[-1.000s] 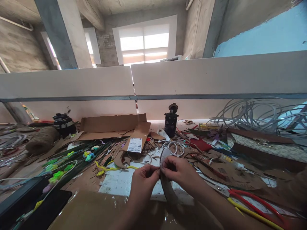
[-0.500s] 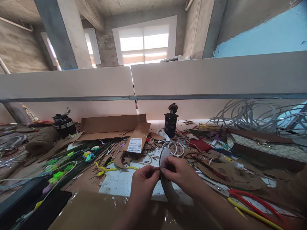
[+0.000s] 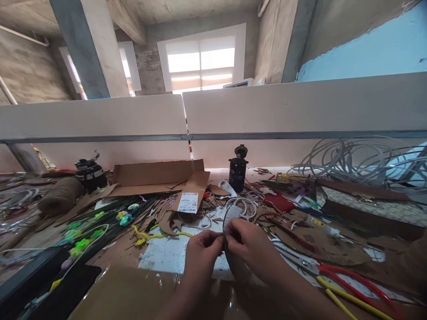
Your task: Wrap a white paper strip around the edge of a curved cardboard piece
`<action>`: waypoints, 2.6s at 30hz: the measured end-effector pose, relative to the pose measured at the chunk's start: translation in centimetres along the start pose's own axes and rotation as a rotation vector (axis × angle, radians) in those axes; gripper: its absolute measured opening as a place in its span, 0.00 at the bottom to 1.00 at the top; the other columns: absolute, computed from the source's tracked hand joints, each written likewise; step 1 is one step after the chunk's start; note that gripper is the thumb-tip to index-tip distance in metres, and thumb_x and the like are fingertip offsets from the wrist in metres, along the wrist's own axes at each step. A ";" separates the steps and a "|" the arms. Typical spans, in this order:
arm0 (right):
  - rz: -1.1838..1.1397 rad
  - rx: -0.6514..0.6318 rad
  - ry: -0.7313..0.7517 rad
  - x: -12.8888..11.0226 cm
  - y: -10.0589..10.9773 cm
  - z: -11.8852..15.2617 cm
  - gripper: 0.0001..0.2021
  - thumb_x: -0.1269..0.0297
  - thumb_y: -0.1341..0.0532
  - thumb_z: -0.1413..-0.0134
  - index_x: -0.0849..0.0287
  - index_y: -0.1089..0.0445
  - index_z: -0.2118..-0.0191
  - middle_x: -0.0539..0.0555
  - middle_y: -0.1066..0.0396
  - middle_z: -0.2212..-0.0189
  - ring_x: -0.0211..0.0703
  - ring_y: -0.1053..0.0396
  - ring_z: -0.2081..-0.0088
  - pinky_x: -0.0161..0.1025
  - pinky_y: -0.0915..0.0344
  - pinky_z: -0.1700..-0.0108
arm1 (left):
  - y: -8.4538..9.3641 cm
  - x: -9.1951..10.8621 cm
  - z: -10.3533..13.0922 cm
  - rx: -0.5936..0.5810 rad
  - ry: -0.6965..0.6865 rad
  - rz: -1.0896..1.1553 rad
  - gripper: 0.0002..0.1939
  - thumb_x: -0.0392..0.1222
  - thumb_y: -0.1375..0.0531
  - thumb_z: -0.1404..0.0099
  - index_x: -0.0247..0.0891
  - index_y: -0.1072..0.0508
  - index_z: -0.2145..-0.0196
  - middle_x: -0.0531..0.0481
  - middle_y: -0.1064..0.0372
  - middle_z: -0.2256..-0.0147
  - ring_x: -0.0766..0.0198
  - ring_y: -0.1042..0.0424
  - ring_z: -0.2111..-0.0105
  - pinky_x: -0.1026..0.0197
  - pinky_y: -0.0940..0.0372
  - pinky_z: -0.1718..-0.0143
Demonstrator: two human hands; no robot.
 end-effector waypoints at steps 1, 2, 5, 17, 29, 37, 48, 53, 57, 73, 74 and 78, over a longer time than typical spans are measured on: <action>-0.030 -0.005 -0.009 0.0 0.1 -0.1 0.05 0.70 0.44 0.53 0.56 0.40 0.77 0.48 0.35 0.78 0.40 0.41 0.73 0.35 0.49 0.71 | 0.0 0.0 0.0 0.003 0.012 0.015 0.09 0.44 0.33 0.51 0.34 0.21 0.78 0.50 0.27 0.79 0.63 0.33 0.76 0.63 0.40 0.73; -0.059 -0.013 -0.019 0.0 0.1 -0.2 0.05 0.70 0.44 0.53 0.56 0.39 0.76 0.48 0.35 0.78 0.40 0.40 0.73 0.35 0.48 0.71 | 0.0 0.0 -0.1 0.006 0.024 0.029 0.09 0.44 0.33 0.52 0.34 0.21 0.78 0.50 0.27 0.80 0.63 0.33 0.77 0.63 0.39 0.73; -0.128 -0.046 -0.045 0.4 0.2 -0.5 0.04 0.69 0.44 0.54 0.57 0.38 0.76 0.48 0.36 0.78 0.39 0.40 0.73 0.35 0.47 0.71 | 0.1 0.1 -0.2 0.014 0.059 0.072 0.09 0.44 0.33 0.54 0.34 0.21 0.78 0.49 0.26 0.79 0.63 0.31 0.76 0.62 0.36 0.72; -0.005 0.000 0.034 0.5 -0.2 -0.2 0.04 0.68 0.42 0.50 0.56 0.36 0.74 0.49 0.32 0.76 0.40 0.36 0.72 0.35 0.45 0.70 | 0.2 -0.1 -0.2 0.022 0.050 0.048 0.09 0.45 0.33 0.52 0.35 0.21 0.76 0.47 0.24 0.76 0.59 0.29 0.73 0.60 0.35 0.70; -0.018 -0.049 0.011 1.1 0.0 -0.6 0.03 0.68 0.43 0.49 0.56 0.36 0.73 0.49 0.32 0.75 0.41 0.37 0.71 0.36 0.45 0.69 | 0.2 -0.3 -0.4 0.027 0.097 0.142 0.11 0.46 0.31 0.54 0.34 0.22 0.76 0.47 0.25 0.76 0.60 0.28 0.74 0.59 0.33 0.70; -0.216 -0.086 -0.049 1.6 0.9 -1.2 0.02 0.67 0.44 0.53 0.58 0.35 0.73 0.48 0.35 0.76 0.39 0.38 0.72 0.35 0.43 0.71 | 0.8 -0.8 -1.1 0.015 0.142 0.201 0.12 0.46 0.31 0.54 0.34 0.22 0.75 0.48 0.24 0.76 0.61 0.27 0.76 0.59 0.32 0.71; -0.284 0.030 -0.172 3.7 4.8 -2.5 0.07 0.59 0.41 0.52 0.57 0.36 0.72 0.47 0.38 0.78 0.38 0.40 0.76 0.35 0.46 0.74 | 3.0 -1.4 -2.5 0.151 0.158 0.252 0.12 0.44 0.30 0.53 0.35 0.23 0.72 0.47 0.23 0.75 0.61 0.26 0.75 0.61 0.33 0.72; 0.035 0.076 -0.077 3.8 5.2 -2.5 0.02 0.68 0.42 0.55 0.56 0.38 0.73 0.48 0.36 0.77 0.41 0.38 0.73 0.36 0.47 0.71 | 2.7 -1.5 -2.3 0.120 0.139 0.233 0.12 0.46 0.31 0.51 0.35 0.23 0.72 0.45 0.22 0.73 0.60 0.25 0.73 0.61 0.33 0.71; 0.027 0.041 -0.031 3.4 4.1 -2.5 0.06 0.71 0.42 0.57 0.56 0.35 0.69 0.48 0.33 0.74 0.41 0.37 0.71 0.36 0.46 0.69 | 2.2 -1.6 -2.0 0.077 0.130 0.216 0.12 0.48 0.31 0.49 0.36 0.22 0.72 0.46 0.22 0.72 0.59 0.25 0.72 0.60 0.32 0.70; -0.510 -0.178 -0.252 3.5 1.5 -2.4 0.12 0.57 0.35 0.62 0.62 0.30 0.73 0.48 0.34 0.77 0.37 0.40 0.74 0.36 0.44 0.69 | 1.7 -1.8 -1.7 0.046 0.155 0.309 0.14 0.47 0.29 0.51 0.34 0.23 0.70 0.47 0.22 0.72 0.60 0.25 0.72 0.59 0.30 0.69; -0.528 -0.182 -0.255 3.5 1.5 -2.5 0.12 0.58 0.35 0.63 0.62 0.29 0.73 0.49 0.34 0.77 0.37 0.40 0.74 0.36 0.44 0.69 | 1.8 -1.8 -1.8 0.046 0.156 0.308 0.14 0.47 0.29 0.51 0.34 0.23 0.71 0.47 0.22 0.72 0.59 0.25 0.72 0.58 0.30 0.69; -0.586 -0.182 -0.273 3.8 1.6 -2.4 0.12 0.58 0.33 0.61 0.61 0.28 0.72 0.50 0.30 0.75 0.38 0.38 0.74 0.36 0.42 0.69 | 1.8 -1.8 -1.7 0.041 0.157 0.311 0.14 0.47 0.30 0.50 0.34 0.23 0.70 0.47 0.22 0.71 0.59 0.24 0.70 0.58 0.29 0.68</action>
Point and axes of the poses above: each hand's wrist, its own z-axis away from the middle knuckle, its own y-axis out of the back of the hand, x = y × z, the point moved 1 cm from there along -z, towards the middle knuckle
